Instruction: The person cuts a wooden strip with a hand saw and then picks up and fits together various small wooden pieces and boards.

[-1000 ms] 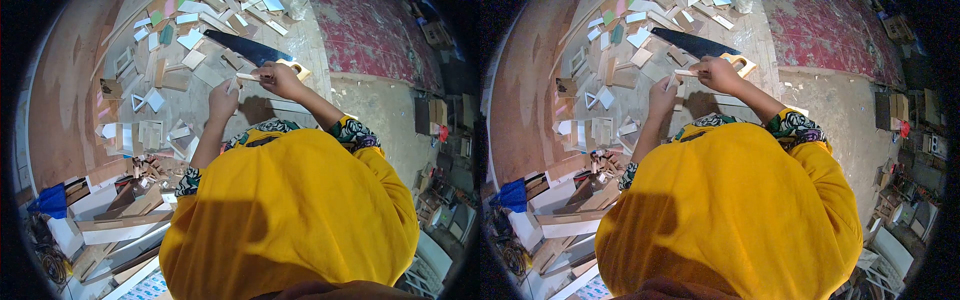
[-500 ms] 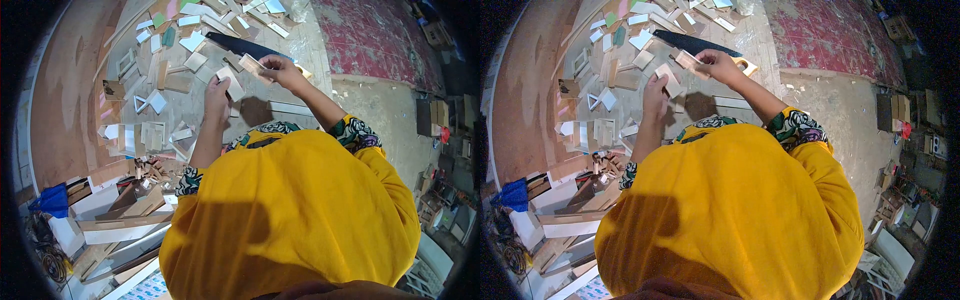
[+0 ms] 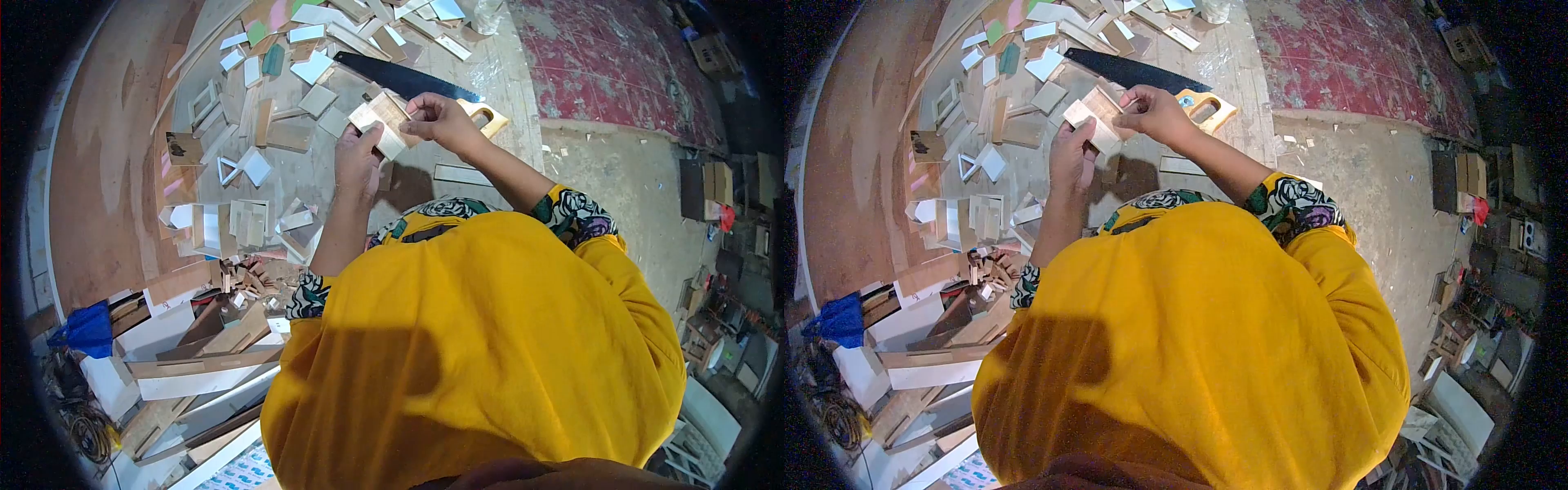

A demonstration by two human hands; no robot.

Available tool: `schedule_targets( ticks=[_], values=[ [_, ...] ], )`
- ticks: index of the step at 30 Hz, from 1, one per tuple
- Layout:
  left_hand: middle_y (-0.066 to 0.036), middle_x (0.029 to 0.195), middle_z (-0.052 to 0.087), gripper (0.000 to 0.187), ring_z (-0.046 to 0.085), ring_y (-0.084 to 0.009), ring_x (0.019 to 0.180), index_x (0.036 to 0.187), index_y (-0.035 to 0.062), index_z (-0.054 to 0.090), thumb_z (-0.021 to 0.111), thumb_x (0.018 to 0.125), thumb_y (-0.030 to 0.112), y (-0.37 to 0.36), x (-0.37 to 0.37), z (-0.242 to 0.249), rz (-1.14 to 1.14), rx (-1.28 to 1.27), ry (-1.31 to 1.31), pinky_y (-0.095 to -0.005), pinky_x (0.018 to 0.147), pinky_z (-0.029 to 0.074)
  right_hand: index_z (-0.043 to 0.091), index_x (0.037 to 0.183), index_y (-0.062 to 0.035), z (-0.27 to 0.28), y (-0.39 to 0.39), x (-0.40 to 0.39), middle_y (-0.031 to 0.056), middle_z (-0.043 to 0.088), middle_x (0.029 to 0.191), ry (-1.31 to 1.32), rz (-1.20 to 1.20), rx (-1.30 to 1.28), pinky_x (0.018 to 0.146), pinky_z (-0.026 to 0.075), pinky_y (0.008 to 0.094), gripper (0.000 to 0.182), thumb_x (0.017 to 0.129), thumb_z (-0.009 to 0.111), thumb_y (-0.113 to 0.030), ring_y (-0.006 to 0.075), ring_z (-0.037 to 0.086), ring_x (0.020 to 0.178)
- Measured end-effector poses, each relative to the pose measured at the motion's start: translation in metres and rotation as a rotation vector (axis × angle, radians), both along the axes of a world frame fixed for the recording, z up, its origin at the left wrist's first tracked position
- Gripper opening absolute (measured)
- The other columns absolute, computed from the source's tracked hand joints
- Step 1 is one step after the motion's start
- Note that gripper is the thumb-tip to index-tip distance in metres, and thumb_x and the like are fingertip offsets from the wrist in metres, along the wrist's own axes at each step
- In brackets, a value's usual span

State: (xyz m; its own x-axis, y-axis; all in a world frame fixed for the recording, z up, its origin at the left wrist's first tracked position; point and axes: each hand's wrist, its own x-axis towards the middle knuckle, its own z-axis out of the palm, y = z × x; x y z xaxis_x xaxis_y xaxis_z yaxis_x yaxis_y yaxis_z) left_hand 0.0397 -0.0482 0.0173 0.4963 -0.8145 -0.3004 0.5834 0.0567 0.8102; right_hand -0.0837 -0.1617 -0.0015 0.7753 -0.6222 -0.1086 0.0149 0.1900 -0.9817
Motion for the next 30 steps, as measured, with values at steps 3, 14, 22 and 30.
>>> schedule_targets(
  ticks=[3, 14, 22, 30],
  values=[
    [-0.013, 0.101, 0.058, 0.029, 0.060, -0.0203, 0.087, 0.110, -0.0039, 0.048, 0.055, 0.083, 0.003, 0.000, 0.000, 0.001, 0.012, -0.016, 0.012, -0.0311, 0.077, 0.050, 0.056, 0.086, -0.0050, 0.003, 0.000, -0.001, 0.0002, 0.057, 0.074, 0.058, 0.015, 0.032, 0.052, 0.040, 0.0189, 0.023, 0.071, 0.073, -0.008, 0.0055, 0.050, 0.062],
    [-0.012, 0.101, 0.059, 0.031, 0.061, -0.0185, 0.087, 0.109, -0.0036, 0.051, 0.059, 0.081, 0.005, 0.003, -0.004, 0.008, -0.023, 0.045, -0.064, -0.0298, 0.077, 0.050, 0.058, 0.086, -0.0052, 0.010, 0.002, -0.002, -0.0022, 0.054, 0.073, -0.001, -0.025, -0.019, 0.052, 0.039, 0.0190, 0.023, 0.070, 0.074, -0.008, 0.0052, 0.048, 0.062],
    [-0.013, 0.100, 0.059, 0.030, 0.061, -0.0191, 0.085, 0.109, -0.0061, 0.050, 0.058, 0.081, 0.003, 0.003, -0.006, 0.008, 0.015, 0.021, -0.038, -0.0298, 0.075, 0.051, 0.057, 0.087, -0.0068, 0.009, 0.000, -0.005, -0.0030, 0.054, 0.076, 0.037, 0.009, -0.043, 0.056, 0.040, 0.0172, 0.021, 0.072, 0.072, -0.005, 0.0044, 0.050, 0.066],
    [-0.012, 0.099, 0.060, 0.029, 0.061, -0.0190, 0.086, 0.109, -0.0047, 0.051, 0.057, 0.082, 0.004, 0.003, -0.004, 0.010, 0.003, 0.059, -0.027, -0.0293, 0.077, 0.050, 0.058, 0.085, -0.0067, 0.009, 0.001, -0.005, -0.0025, 0.055, 0.075, 0.046, -0.012, -0.144, 0.056, 0.041, 0.0170, 0.019, 0.072, 0.072, -0.006, 0.0044, 0.050, 0.066]
  ],
)
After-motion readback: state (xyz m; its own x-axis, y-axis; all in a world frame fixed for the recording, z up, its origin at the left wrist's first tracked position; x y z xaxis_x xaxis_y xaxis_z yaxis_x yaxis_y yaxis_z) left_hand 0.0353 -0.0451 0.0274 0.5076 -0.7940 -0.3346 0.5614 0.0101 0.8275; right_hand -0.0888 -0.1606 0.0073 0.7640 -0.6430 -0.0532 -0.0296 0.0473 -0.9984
